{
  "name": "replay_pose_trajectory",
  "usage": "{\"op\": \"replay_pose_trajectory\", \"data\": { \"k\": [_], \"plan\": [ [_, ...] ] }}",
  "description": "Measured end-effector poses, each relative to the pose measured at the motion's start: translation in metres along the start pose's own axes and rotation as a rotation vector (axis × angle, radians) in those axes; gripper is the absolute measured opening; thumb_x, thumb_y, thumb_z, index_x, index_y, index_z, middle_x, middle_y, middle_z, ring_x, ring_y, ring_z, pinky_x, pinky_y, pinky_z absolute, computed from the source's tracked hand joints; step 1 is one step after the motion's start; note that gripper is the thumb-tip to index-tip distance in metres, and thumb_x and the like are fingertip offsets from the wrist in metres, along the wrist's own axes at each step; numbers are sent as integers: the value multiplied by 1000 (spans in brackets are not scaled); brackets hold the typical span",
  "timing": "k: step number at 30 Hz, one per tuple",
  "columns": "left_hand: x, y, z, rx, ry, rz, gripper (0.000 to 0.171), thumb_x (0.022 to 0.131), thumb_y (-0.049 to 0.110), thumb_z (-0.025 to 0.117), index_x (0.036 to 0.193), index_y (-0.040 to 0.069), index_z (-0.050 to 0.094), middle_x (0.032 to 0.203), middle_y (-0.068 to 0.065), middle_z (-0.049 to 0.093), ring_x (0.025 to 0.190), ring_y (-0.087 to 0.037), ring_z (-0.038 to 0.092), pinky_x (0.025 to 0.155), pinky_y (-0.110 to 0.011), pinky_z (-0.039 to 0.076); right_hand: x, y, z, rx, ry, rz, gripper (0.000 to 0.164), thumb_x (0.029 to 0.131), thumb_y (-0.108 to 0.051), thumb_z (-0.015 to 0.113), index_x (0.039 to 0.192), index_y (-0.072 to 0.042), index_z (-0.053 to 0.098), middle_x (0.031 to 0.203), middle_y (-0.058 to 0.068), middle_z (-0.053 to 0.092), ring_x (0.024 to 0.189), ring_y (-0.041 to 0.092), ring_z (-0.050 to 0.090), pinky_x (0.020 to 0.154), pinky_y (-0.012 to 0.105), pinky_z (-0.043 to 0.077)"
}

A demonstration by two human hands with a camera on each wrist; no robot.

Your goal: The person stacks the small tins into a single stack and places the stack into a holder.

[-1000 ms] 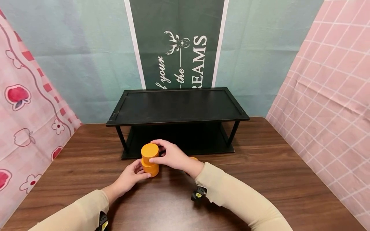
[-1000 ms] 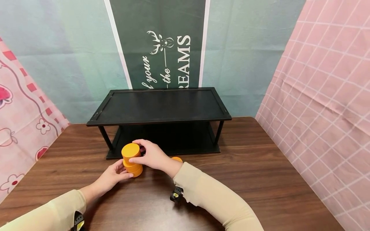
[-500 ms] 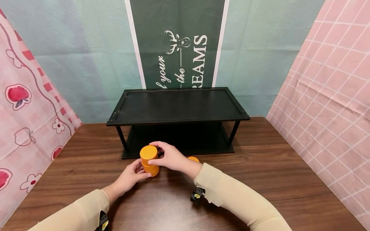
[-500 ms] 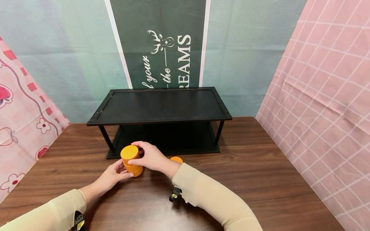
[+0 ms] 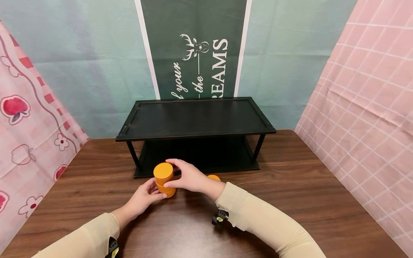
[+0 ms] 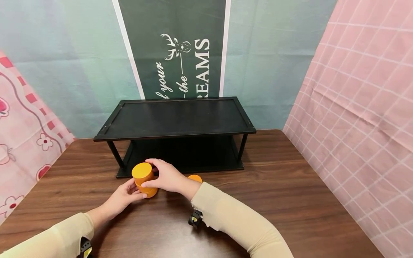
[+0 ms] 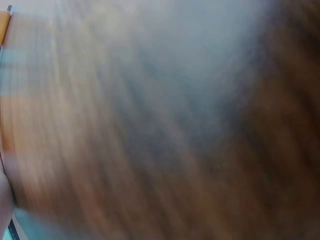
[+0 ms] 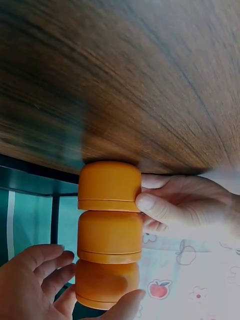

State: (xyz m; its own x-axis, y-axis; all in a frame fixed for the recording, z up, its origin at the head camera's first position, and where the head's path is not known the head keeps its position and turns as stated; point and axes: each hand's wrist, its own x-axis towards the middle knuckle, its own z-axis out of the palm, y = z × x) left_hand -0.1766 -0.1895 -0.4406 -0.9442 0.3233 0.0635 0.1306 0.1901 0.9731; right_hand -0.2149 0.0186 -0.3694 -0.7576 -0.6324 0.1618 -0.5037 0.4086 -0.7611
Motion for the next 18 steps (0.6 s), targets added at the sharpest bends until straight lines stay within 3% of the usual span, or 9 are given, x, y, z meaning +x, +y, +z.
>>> {"op": "replay_pose_trajectory", "data": {
  "k": [4, 11, 18],
  "plan": [
    [-2, 1, -2, 19, 13, 2, 60, 82, 7, 71, 131, -7, 39, 128, -25, 49, 117, -33, 50, 95, -31, 44, -7, 1, -3, -46, -12, 6, 74, 79, -33, 75, 139, -10, 39, 135, 3, 47, 112, 13, 52, 89, 23, 46],
    [-1, 0, -1, 20, 22, -7, 60, 81, 6, 71, 131, -8, 40, 127, -24, 49, 117, -33, 49, 95, -30, 43, -22, 5, -18, -32, -3, 41, 74, 79, -31, 76, 140, -14, 38, 135, 4, 49, 115, 16, 50, 90, 36, 48],
    [-1, 0, 0, 23, 19, -23, 62, 81, 7, 72, 132, -8, 39, 129, -25, 48, 119, -36, 47, 96, -30, 43, -45, 13, -37, -43, 16, 34, 73, 79, -28, 76, 140, -11, 38, 135, 4, 48, 117, 19, 49, 95, 43, 44]
  ]
}}
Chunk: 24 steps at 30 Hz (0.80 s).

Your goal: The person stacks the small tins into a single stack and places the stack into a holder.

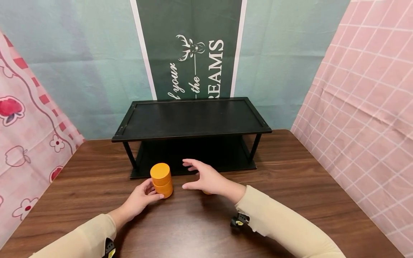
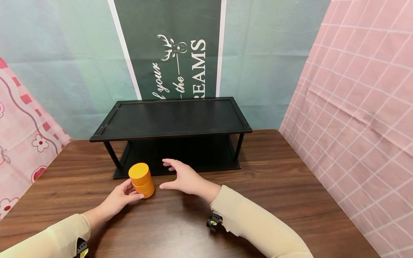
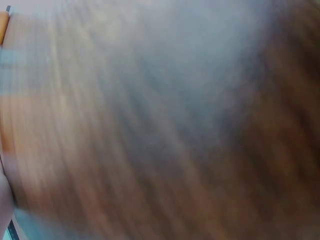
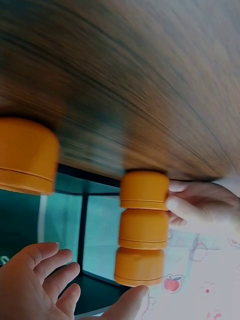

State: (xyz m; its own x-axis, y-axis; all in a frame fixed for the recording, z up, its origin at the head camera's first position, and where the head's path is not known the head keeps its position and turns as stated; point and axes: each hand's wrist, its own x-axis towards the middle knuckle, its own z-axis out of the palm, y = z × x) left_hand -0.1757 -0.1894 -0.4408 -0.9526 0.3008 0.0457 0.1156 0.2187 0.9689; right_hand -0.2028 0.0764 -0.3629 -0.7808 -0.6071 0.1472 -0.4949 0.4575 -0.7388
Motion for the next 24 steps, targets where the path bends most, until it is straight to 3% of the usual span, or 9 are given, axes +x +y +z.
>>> {"op": "replay_pose_trajectory", "data": {
  "k": [11, 16, 24],
  "plan": [
    [1, -2, -2, -4, -8, 14, 62, 81, 8, 72, 131, -8, 39, 128, -25, 48, 118, -34, 48, 96, -29, 43, -34, 32, -23, 18, 49, 37, 66, 82, -19, 73, 136, -2, 41, 135, 14, 47, 118, 33, 47, 98, 47, 40],
    [1, -2, -2, -8, -5, 8, 62, 81, 7, 72, 131, -8, 39, 128, -25, 48, 118, -34, 48, 95, -27, 43, -47, 43, -27, 17, 54, 81, 66, 82, -20, 73, 136, -1, 40, 136, 14, 46, 119, 32, 46, 97, 44, 41],
    [1, -2, -3, -1, -5, 0, 63, 81, 9, 72, 132, -8, 39, 129, -25, 48, 119, -34, 47, 96, -30, 42, -56, 61, -30, 69, -13, 152, 71, 83, -24, 72, 138, 3, 36, 138, 19, 42, 120, 34, 46, 97, 49, 40]
  ]
}}
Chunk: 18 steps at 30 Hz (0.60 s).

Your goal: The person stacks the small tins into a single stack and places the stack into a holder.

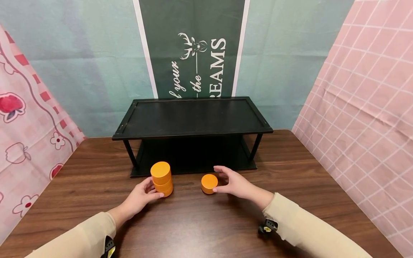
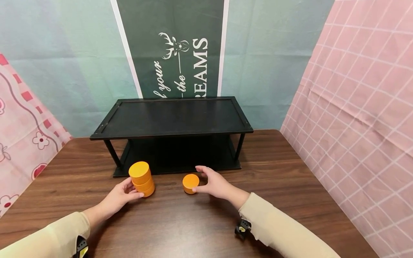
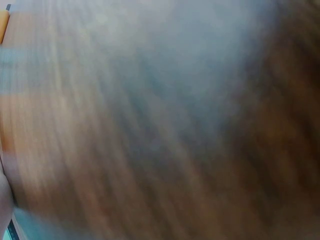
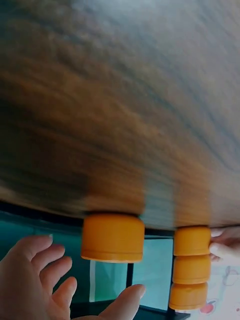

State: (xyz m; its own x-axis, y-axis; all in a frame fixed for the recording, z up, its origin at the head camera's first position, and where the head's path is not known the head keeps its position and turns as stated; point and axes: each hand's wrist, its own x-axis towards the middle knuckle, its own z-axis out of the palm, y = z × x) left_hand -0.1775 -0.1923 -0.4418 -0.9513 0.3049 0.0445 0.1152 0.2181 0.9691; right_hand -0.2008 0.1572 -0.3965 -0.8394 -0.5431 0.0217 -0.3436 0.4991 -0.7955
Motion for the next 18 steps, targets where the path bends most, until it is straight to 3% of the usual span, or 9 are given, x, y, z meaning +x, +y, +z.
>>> {"op": "replay_pose_trajectory", "data": {
  "k": [8, 18],
  "plan": [
    [0, 1, -1, 2, -2, -4, 62, 82, 9, 72, 132, -8, 39, 129, -24, 48, 119, -34, 47, 97, -31, 42, 4, 10, 3, 39, -84, 47, 73, 82, -21, 73, 139, 4, 33, 136, 21, 42, 117, 34, 49, 93, 45, 45],
    [1, -2, 1, -17, -2, 11, 61, 81, 6, 72, 131, -8, 40, 128, -25, 48, 119, -34, 47, 95, -27, 43, 12, 9, 11, -16, -70, 25, 62, 81, -17, 74, 132, 0, 43, 122, 13, 54, 107, 27, 55, 87, 38, 49]
  ]
}}
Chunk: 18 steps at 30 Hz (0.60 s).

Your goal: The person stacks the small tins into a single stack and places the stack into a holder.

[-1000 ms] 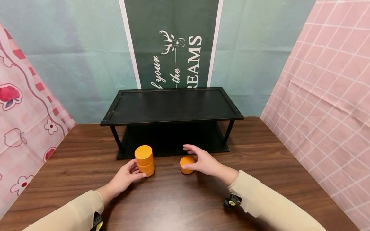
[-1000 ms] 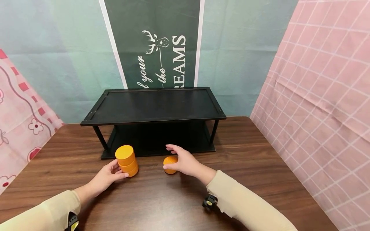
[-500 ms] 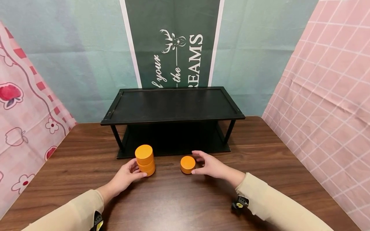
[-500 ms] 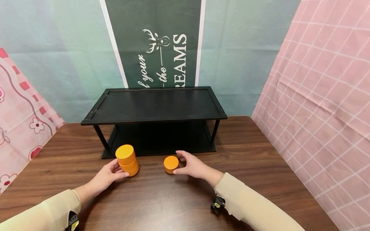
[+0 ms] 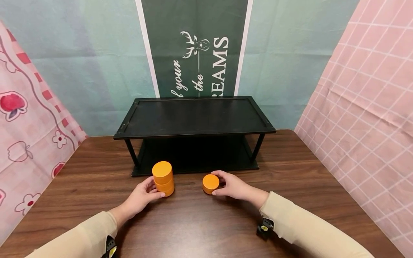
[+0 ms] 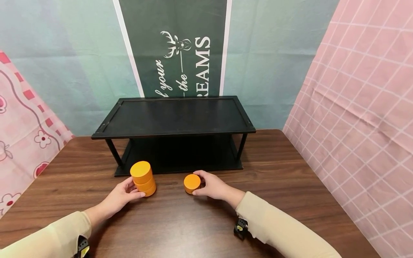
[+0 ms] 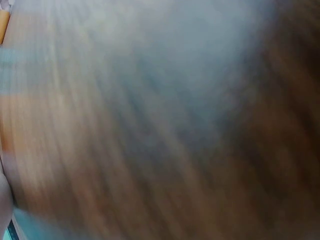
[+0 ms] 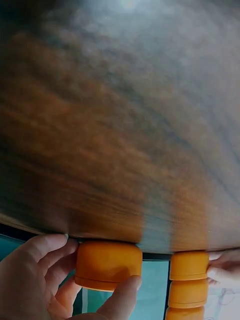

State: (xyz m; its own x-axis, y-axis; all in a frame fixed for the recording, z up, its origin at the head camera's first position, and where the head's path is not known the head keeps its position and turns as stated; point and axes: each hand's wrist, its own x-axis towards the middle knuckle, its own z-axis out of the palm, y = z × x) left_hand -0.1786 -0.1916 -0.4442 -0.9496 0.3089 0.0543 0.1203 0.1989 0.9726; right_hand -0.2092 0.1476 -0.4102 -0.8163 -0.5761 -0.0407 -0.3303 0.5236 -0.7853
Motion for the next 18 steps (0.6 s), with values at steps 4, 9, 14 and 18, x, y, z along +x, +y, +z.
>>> {"op": "replay_pose_trajectory", "data": {
  "k": [4, 9, 14, 18],
  "plan": [
    [0, 1, 0, -6, -1, 1, 61, 81, 6, 72, 131, -8, 39, 128, -25, 48, 118, -31, 48, 94, -23, 42, 2, 1, 2, -25, 21, -10, 56, 81, -17, 74, 128, -2, 47, 117, 10, 57, 104, 25, 57, 85, 37, 50],
    [0, 2, 0, -4, -3, -5, 62, 81, 7, 72, 131, -8, 39, 128, -24, 48, 118, -32, 48, 95, -25, 42, 2, 1, 1, -42, 50, -5, 54, 81, -18, 74, 126, -3, 49, 115, 9, 57, 100, 23, 57, 83, 34, 51],
    [-1, 2, 0, 4, -5, -12, 62, 81, 8, 72, 131, -8, 39, 128, -24, 48, 119, -34, 47, 97, -30, 42, 0, -1, -4, -25, 67, -17, 53, 81, -20, 74, 126, -3, 49, 112, 9, 58, 95, 20, 57, 77, 28, 52],
    [-1, 2, 0, 5, -6, -9, 62, 81, 8, 72, 131, -8, 39, 128, -24, 48, 119, -34, 47, 97, -31, 42, -1, -5, -11, -3, 97, -25, 55, 81, -21, 73, 127, -3, 49, 115, 10, 57, 97, 20, 58, 77, 26, 52]
  ]
}}
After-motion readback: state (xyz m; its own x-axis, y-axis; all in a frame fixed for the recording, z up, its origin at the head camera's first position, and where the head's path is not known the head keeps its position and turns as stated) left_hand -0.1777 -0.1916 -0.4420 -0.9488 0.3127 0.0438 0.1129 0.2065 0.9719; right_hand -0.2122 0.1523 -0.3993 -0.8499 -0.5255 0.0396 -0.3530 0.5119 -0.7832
